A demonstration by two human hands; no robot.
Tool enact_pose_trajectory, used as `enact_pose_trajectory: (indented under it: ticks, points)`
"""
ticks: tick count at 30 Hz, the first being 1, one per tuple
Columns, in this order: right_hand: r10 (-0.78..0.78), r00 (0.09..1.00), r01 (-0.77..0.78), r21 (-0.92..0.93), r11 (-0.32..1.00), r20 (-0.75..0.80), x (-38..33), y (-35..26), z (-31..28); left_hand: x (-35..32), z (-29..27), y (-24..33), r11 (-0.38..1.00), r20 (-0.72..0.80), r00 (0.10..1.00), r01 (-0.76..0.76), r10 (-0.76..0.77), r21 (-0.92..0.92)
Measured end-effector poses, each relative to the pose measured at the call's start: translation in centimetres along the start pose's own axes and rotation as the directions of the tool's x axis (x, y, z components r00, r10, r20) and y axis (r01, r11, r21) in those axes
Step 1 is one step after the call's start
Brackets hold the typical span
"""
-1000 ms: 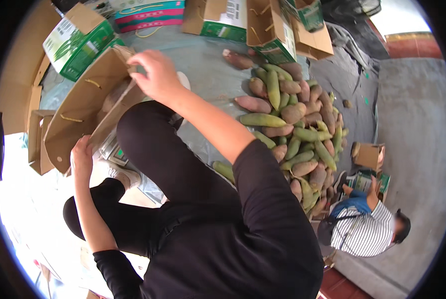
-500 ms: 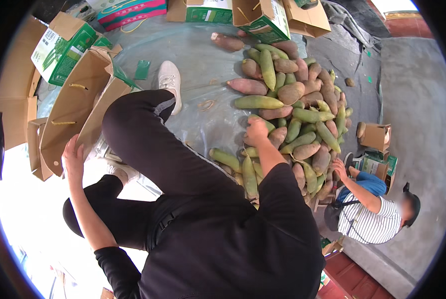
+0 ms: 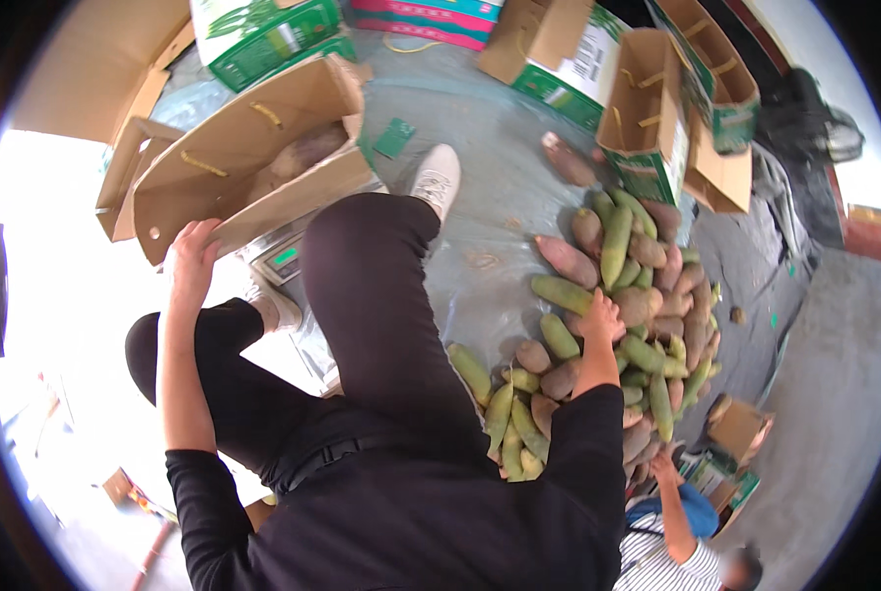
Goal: Sort and weigh vegetables into cardboard boxes.
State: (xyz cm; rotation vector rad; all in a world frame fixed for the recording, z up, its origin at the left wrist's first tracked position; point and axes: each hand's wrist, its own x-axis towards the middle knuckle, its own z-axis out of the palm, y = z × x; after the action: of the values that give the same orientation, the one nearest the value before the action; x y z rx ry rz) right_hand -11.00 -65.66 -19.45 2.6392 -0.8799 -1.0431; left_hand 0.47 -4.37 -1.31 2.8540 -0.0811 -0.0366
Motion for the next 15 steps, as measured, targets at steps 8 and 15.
enact_pose_trajectory:
  ticks: [8, 15]
  points:
    - [-0.059, 0.994, 0.046, -0.148, 0.988, -0.089, 0.6, -0.5, 3.9, 0.3, 0.1, 0.4, 0.995, 0.041, 0.994, 0.097, -0.098, 0.03]
    - [-0.062, 0.996, 0.073, -0.178, 0.981, 0.065, -1.6, -1.7, 2.1, 0.0, 0.4, 0.0, 0.992, 0.035, 0.999, 0.034, -0.038, 0.123]
